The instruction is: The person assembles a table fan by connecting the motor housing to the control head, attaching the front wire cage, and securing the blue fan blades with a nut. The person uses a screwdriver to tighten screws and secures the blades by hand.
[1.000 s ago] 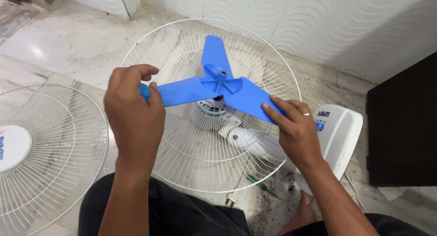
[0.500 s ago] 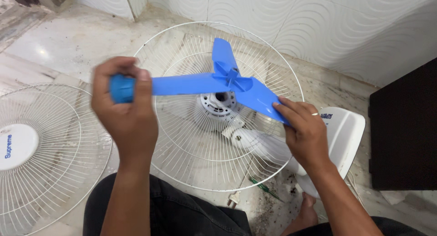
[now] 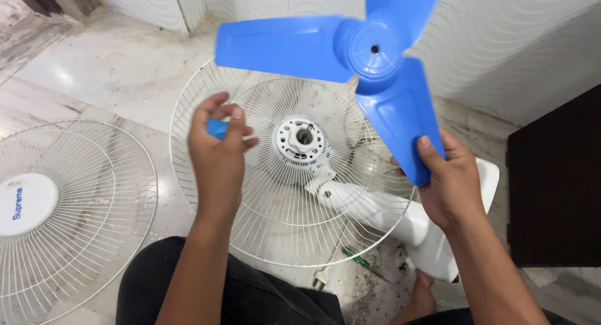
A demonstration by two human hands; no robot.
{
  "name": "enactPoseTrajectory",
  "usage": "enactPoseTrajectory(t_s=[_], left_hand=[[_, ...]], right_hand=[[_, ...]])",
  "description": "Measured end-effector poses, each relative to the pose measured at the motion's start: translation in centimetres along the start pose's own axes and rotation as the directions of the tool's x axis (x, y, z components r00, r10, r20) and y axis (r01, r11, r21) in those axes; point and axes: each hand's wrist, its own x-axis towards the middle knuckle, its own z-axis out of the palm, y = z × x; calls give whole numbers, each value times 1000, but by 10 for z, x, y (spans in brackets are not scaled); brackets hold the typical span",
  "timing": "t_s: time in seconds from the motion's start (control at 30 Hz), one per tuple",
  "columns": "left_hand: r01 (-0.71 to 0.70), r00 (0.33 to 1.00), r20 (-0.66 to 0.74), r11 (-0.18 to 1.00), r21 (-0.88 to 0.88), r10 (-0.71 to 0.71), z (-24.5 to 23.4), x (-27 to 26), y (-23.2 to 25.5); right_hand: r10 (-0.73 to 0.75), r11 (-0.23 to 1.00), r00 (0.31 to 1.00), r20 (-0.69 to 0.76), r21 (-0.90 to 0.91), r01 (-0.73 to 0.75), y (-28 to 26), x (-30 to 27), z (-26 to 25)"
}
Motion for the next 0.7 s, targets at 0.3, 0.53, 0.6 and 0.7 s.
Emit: enactPoseTrajectory(t_s=[0.3,0.53,0.6,0.7], left_hand=[[146,988,84,947,-286,-127,5,12,-39],[74,994,-29,861,-503,-103,-26,22,-38],[233,970,95,736,-635,-225,-40,28,-26],[270,961,119,755,-598,-250,-53,25,-13]], right_hand=[[323,945,936,141,11,-328,22,6,-33],[432,902,878,205,-72,-427,34,11,-35],[429,903,881,201,-88,-420,34,12,-30],[430,900,885,180,-158,-406,31,13,-23]])
